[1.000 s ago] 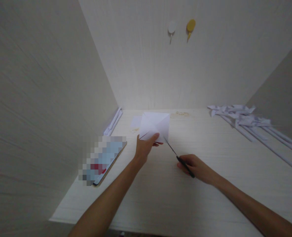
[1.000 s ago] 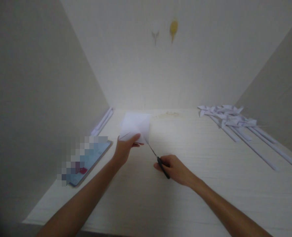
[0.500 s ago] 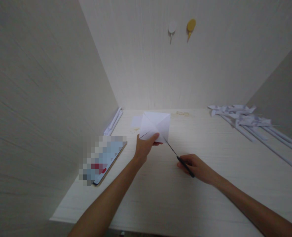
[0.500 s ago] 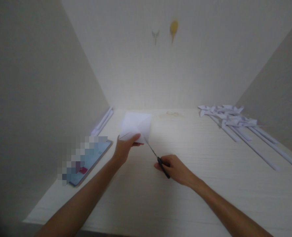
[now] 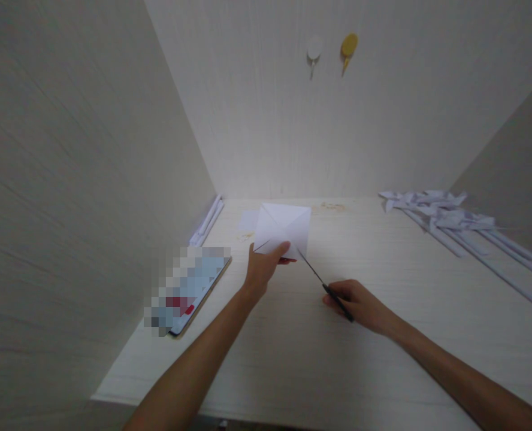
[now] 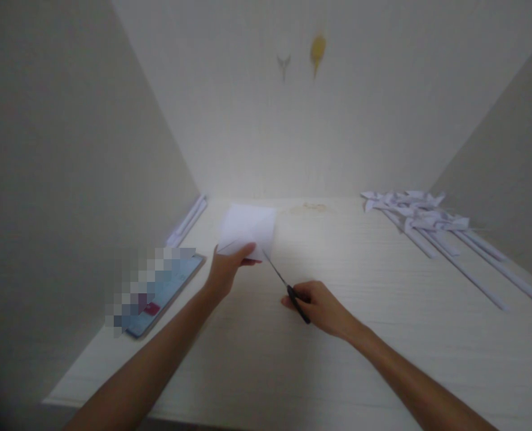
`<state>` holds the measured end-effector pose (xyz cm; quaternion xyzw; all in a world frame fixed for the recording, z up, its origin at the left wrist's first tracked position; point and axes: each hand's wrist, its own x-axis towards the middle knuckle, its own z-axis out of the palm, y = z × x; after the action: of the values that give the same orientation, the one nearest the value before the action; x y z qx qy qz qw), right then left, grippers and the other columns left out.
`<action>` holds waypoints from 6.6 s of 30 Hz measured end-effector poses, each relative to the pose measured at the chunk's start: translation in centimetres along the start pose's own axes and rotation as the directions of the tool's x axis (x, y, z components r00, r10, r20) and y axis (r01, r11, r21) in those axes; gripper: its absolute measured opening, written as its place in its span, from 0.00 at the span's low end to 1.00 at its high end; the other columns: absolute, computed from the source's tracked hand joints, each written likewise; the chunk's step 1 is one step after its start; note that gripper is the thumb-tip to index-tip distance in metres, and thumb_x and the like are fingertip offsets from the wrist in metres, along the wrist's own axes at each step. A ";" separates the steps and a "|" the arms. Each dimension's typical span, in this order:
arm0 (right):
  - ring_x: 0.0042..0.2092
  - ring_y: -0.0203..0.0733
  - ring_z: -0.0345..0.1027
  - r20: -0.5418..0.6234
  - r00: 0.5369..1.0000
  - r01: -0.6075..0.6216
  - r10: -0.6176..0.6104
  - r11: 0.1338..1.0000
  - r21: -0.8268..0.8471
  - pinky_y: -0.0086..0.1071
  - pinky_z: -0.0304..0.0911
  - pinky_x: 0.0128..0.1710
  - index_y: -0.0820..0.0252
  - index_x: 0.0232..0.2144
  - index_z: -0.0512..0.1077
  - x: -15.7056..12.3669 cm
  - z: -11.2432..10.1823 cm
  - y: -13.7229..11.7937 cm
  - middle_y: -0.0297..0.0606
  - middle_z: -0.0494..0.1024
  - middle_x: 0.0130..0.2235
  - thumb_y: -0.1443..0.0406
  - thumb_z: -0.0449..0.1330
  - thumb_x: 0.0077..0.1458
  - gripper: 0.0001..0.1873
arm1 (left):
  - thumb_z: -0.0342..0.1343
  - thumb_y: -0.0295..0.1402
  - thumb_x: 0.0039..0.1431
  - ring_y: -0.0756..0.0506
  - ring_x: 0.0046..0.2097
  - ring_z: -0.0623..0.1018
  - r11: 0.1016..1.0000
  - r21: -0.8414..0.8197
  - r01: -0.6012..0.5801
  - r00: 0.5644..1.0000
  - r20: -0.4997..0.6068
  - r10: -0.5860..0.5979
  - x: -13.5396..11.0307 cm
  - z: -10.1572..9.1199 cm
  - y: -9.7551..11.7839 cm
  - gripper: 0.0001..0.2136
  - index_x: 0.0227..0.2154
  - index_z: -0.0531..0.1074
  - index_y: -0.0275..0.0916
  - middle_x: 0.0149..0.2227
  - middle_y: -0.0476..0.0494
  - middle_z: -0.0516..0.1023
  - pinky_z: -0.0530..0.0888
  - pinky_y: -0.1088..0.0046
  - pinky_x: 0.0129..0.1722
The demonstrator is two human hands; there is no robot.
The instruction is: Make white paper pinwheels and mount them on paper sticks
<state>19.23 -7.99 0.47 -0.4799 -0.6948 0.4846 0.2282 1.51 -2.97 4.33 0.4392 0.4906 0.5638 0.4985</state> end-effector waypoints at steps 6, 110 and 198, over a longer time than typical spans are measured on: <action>0.20 0.28 0.44 0.001 1.000 -0.013 0.013 1.000 0.011 0.26 0.41 0.17 0.59 0.14 0.52 -0.1 0.0 0.0 0.26 0.51 0.17 0.53 0.53 0.46 0.21 | 0.60 0.30 0.36 0.48 0.20 0.74 1.000 -0.009 0.000 1.000 -0.002 -0.001 -0.1 0.0 0.0 0.11 0.26 0.70 0.30 0.24 0.43 0.75 0.73 0.73 0.21; 0.19 0.28 0.47 -0.003 0.999 -0.034 0.034 0.999 0.032 0.26 0.42 0.17 0.60 0.14 0.55 0.2 0.1 -0.1 0.27 0.56 0.15 0.53 0.54 0.45 0.20 | 0.59 0.31 0.37 0.49 0.21 0.74 0.999 0.008 0.049 0.996 0.072 -0.050 -0.3 0.3 -1.2 0.08 0.23 0.70 0.31 0.22 0.44 0.75 0.72 0.76 0.20; 0.22 0.29 0.58 -0.514 0.851 0.201 0.110 0.836 0.511 0.24 0.52 0.20 0.64 0.22 0.71 2.7 0.8 0.2 0.31 0.70 0.21 0.65 0.66 0.31 0.12 | 0.60 0.32 0.36 0.51 0.22 0.71 0.985 -0.141 0.099 0.994 0.057 -0.091 -1.2 2.4 -4.7 0.07 0.18 0.72 0.33 0.20 0.47 0.73 0.68 0.79 0.19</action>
<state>17.49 -5.94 -0.48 -0.4902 -0.4499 0.5074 0.5476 4.61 -3.80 -0.03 0.3924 0.4563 0.5620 0.5674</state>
